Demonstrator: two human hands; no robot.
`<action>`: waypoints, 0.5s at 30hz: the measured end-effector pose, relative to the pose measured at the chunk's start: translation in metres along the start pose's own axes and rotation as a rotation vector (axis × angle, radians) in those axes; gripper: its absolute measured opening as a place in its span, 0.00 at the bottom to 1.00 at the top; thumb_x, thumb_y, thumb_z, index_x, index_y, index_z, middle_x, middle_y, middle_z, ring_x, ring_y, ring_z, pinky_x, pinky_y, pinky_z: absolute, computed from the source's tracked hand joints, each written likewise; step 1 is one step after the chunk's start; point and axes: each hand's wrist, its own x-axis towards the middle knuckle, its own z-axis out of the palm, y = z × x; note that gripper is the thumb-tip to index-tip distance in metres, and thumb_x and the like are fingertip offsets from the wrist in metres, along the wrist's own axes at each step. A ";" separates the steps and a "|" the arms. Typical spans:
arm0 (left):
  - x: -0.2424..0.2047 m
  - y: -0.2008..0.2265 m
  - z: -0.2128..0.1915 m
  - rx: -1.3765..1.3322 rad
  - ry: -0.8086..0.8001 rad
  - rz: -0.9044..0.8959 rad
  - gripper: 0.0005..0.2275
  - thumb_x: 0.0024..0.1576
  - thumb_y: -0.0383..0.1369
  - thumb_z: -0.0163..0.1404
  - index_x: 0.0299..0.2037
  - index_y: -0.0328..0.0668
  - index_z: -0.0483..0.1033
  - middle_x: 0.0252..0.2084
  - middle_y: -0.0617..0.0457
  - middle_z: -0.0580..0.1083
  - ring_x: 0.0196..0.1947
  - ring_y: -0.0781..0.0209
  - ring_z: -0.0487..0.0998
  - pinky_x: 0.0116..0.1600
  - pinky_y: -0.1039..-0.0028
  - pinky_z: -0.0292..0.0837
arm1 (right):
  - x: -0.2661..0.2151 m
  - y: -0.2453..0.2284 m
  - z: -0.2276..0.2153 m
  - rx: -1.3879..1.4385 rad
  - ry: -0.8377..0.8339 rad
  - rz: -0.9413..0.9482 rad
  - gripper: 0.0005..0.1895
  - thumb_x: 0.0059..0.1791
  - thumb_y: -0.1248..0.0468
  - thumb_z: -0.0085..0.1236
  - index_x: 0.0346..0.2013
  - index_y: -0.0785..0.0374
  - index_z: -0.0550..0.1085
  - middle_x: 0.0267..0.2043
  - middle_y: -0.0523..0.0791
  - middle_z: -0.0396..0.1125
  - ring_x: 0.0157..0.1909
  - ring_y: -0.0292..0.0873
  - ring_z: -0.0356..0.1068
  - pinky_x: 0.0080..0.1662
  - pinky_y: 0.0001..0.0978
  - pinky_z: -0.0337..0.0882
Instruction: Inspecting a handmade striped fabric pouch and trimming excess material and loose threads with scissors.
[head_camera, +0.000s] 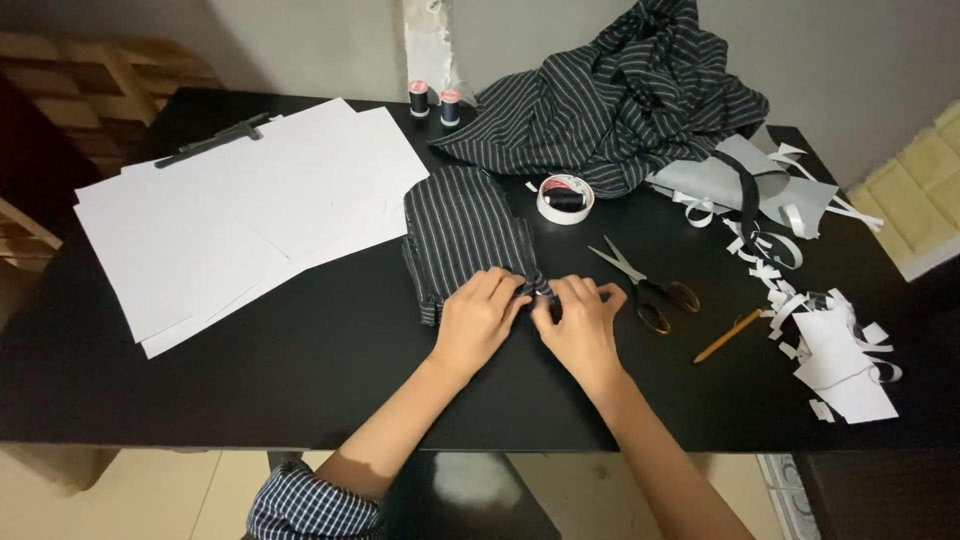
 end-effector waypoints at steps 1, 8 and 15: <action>0.000 -0.001 0.001 -0.002 0.000 -0.001 0.06 0.52 0.31 0.54 0.36 0.39 0.74 0.30 0.54 0.69 0.30 0.62 0.73 0.35 0.79 0.71 | 0.000 0.002 0.001 -0.002 -0.002 0.000 0.05 0.42 0.64 0.51 0.31 0.58 0.73 0.24 0.37 0.62 0.31 0.36 0.64 0.50 0.45 0.56; -0.001 -0.004 0.002 -0.007 0.041 -0.015 0.05 0.52 0.31 0.54 0.34 0.41 0.74 0.29 0.56 0.70 0.29 0.63 0.73 0.34 0.80 0.71 | -0.002 0.009 0.015 0.083 0.018 0.035 0.03 0.43 0.65 0.55 0.31 0.57 0.74 0.26 0.37 0.67 0.32 0.36 0.69 0.51 0.40 0.57; 0.010 0.008 -0.017 -0.141 0.039 -0.039 0.05 0.53 0.36 0.51 0.31 0.44 0.74 0.30 0.56 0.68 0.28 0.60 0.68 0.37 0.74 0.68 | -0.007 -0.007 -0.002 0.344 -0.182 -0.058 0.08 0.43 0.68 0.53 0.36 0.58 0.76 0.40 0.41 0.69 0.43 0.43 0.69 0.51 0.39 0.54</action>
